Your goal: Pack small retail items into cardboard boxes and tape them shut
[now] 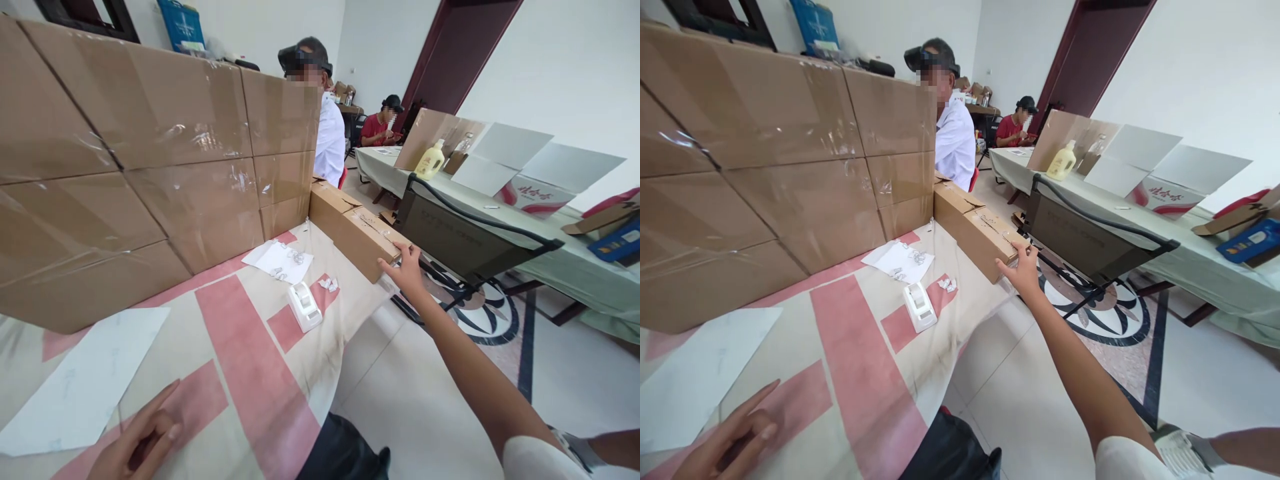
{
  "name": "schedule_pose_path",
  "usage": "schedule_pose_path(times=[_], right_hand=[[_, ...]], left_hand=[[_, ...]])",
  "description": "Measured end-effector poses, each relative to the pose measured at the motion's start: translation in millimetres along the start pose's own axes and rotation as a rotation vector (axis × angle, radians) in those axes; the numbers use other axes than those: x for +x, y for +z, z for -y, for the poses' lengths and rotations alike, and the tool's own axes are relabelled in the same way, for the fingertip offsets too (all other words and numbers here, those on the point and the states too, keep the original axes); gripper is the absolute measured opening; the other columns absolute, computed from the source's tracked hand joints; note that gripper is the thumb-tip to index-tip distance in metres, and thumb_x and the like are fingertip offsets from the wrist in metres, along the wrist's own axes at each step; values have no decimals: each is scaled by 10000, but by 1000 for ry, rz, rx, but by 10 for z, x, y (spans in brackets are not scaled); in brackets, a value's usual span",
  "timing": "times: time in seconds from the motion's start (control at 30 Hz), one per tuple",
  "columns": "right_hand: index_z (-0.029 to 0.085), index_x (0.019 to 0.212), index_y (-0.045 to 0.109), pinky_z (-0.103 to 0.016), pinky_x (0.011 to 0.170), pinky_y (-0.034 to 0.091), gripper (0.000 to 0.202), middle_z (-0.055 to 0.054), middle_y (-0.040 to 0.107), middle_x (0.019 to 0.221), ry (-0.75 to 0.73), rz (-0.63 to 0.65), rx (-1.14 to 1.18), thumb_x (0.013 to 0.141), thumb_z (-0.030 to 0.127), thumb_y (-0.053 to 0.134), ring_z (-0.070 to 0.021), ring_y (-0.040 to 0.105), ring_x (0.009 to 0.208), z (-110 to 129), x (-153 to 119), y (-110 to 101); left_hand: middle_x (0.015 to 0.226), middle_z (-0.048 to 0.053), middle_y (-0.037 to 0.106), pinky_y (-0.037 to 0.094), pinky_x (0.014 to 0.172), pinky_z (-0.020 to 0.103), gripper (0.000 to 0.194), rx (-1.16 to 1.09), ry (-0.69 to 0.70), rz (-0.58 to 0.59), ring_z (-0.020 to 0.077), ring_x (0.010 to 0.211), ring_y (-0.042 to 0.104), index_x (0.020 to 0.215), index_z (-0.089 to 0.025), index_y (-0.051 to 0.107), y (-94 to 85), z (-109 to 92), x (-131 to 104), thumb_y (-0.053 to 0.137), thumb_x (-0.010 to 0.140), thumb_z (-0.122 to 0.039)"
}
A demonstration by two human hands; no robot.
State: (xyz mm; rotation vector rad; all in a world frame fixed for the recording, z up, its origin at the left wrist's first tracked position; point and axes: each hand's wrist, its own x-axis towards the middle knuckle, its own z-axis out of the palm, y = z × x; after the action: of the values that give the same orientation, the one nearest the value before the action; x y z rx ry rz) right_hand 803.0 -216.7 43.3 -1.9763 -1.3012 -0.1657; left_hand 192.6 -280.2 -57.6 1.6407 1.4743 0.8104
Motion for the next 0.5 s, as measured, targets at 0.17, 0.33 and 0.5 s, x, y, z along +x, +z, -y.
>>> schedule_pose_path(times=[0.17, 0.33, 0.5], right_hand=[[217, 1377, 558, -598, 1102, 374, 777, -205, 299, 1504, -33, -40, -85, 764, 685, 654, -425, 374, 1397, 54, -38, -89], [211, 1456, 504, -690, 1096, 300, 720, -235, 214, 1620, -250, -274, -190, 853, 594, 593, -473, 306, 1439, 568, -254, -176], [225, 1320, 601, -610, 1123, 334, 516, -191, 431, 1520, -630, -158, -57, 861, 461, 622, -402, 454, 1380, 1626, -529, 59]], left_hand=[[715, -32, 596, 493, 623, 276, 632, 20, 44, 33, 187, 655, 593, 1363, -334, 592, 18, -22, -11, 615, 830, -671], [677, -16, 547, 439, 598, 254, 410, 10, 81, 103, 169, 630, 530, 870, -242, 669, 36, -246, -37, 563, 886, -638], [631, -12, 475, 374, 578, 270, 494, -210, 78, -12, 168, 604, 449, 682, -222, 546, -102, -476, -23, 513, 892, -667]])
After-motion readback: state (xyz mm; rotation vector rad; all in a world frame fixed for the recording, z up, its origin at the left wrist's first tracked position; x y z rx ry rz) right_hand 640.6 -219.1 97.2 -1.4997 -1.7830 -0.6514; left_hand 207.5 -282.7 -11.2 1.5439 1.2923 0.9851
